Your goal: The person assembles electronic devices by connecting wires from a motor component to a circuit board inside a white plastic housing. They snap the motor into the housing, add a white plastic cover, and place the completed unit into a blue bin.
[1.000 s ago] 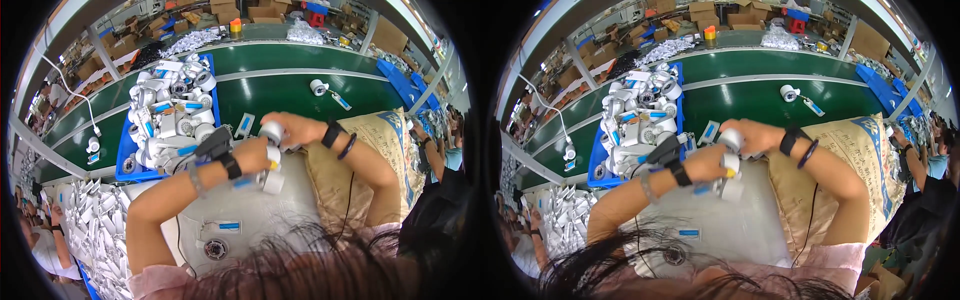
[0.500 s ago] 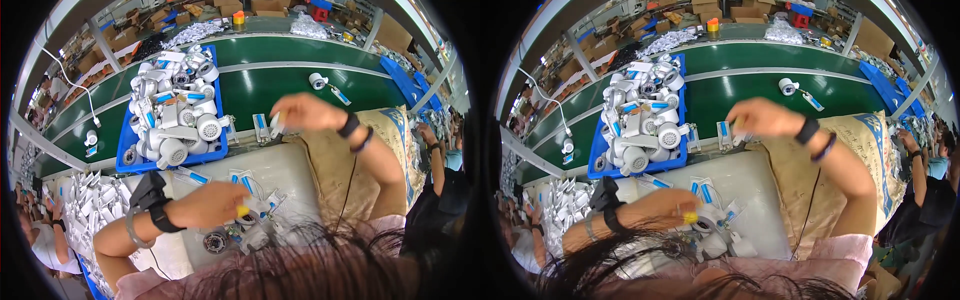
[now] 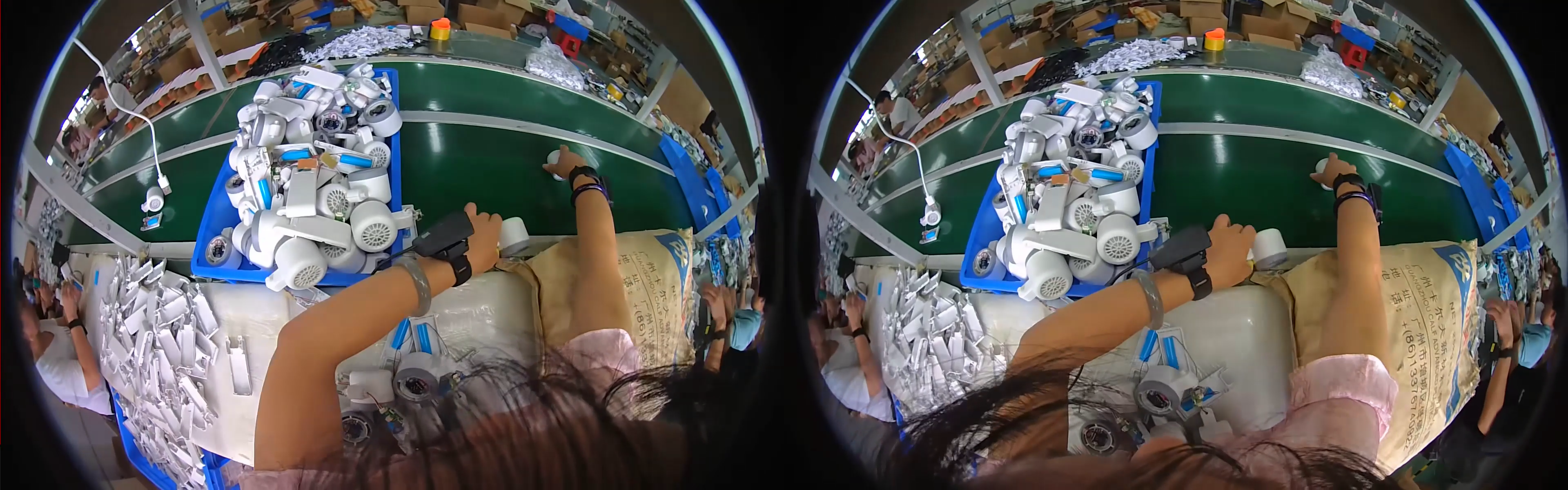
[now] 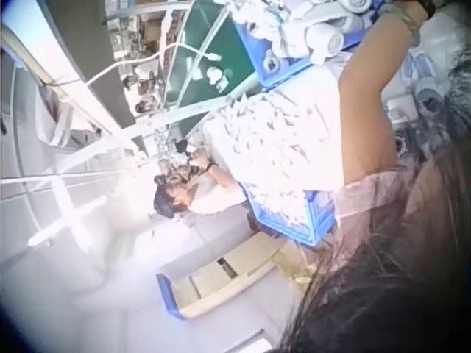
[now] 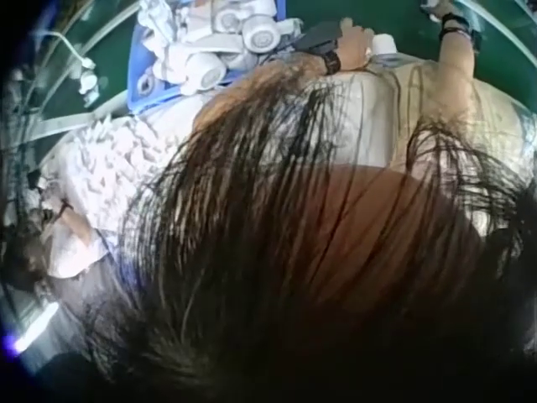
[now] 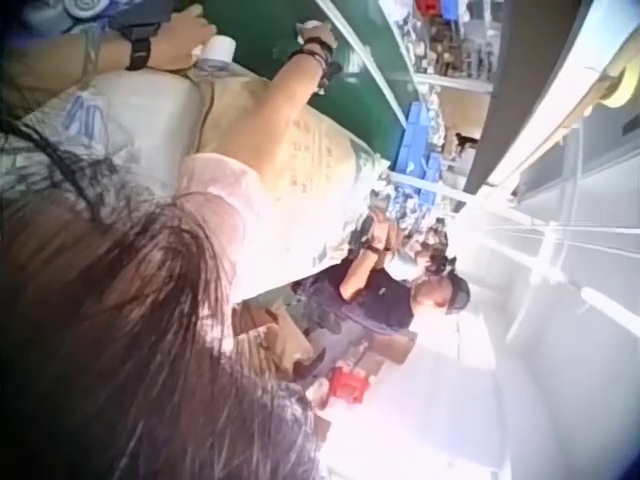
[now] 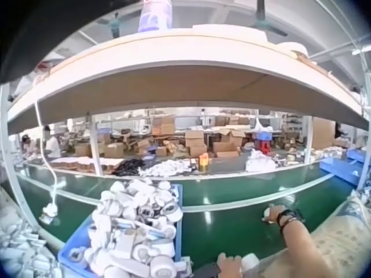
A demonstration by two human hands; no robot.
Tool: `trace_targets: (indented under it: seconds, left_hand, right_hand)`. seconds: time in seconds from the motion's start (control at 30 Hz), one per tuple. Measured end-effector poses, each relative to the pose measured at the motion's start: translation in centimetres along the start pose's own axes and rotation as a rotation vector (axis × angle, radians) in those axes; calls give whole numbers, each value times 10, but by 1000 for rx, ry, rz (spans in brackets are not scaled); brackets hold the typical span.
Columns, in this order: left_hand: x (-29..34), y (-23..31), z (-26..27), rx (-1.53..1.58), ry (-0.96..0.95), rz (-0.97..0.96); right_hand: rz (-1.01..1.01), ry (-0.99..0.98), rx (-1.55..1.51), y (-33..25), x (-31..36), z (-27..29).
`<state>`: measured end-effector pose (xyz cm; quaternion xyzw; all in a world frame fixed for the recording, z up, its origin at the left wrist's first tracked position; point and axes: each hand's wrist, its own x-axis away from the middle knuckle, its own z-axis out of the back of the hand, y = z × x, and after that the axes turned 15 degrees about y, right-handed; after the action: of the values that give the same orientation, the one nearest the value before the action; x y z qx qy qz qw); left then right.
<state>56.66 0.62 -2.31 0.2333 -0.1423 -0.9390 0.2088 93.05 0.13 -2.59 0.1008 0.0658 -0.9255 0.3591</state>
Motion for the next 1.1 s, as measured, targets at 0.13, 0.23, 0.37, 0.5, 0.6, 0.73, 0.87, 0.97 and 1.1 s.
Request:
trace_targets:
  seconds: [0.13, 0.23, 0.37, 0.5, 0.6, 0.73, 0.87, 0.97, 1.1]
  left_hand:
    - [6, 5, 18, 116, -17, 51]
    - [16, 3, 39, 251, -87, 75]
    - [37, -3, 67, 544, -237, 93]
    - [77, 10, 112, 405, -294, -37]
    - [105, 24, 149, 464, -366, -30]
    - [153, 27, 174, 552, -353, -9]
    - [189, 28, 179, 546, -256, -24]
    - [216, 27, 193, 532, -190, -20]
    - [258, -1, 235, 439, 255, -49]
  right_hand:
    - [101, -76, 37, -19, 12, 16]
    - [228, -138, -86, -30, 27, 40]
    - [617, -278, -342, -61, 72, 61]
    - [931, -314, -527, -99, 154, 106]
    - [1056, -280, -658, -110, 213, 134]
    - [1147, -356, -695, -131, 288, 173]
    - [1121, -451, -647, -128, 332, 182]
    - [1089, -457, -650, -105, 358, 181]
    - [976, -360, -599, -96, 385, 203]
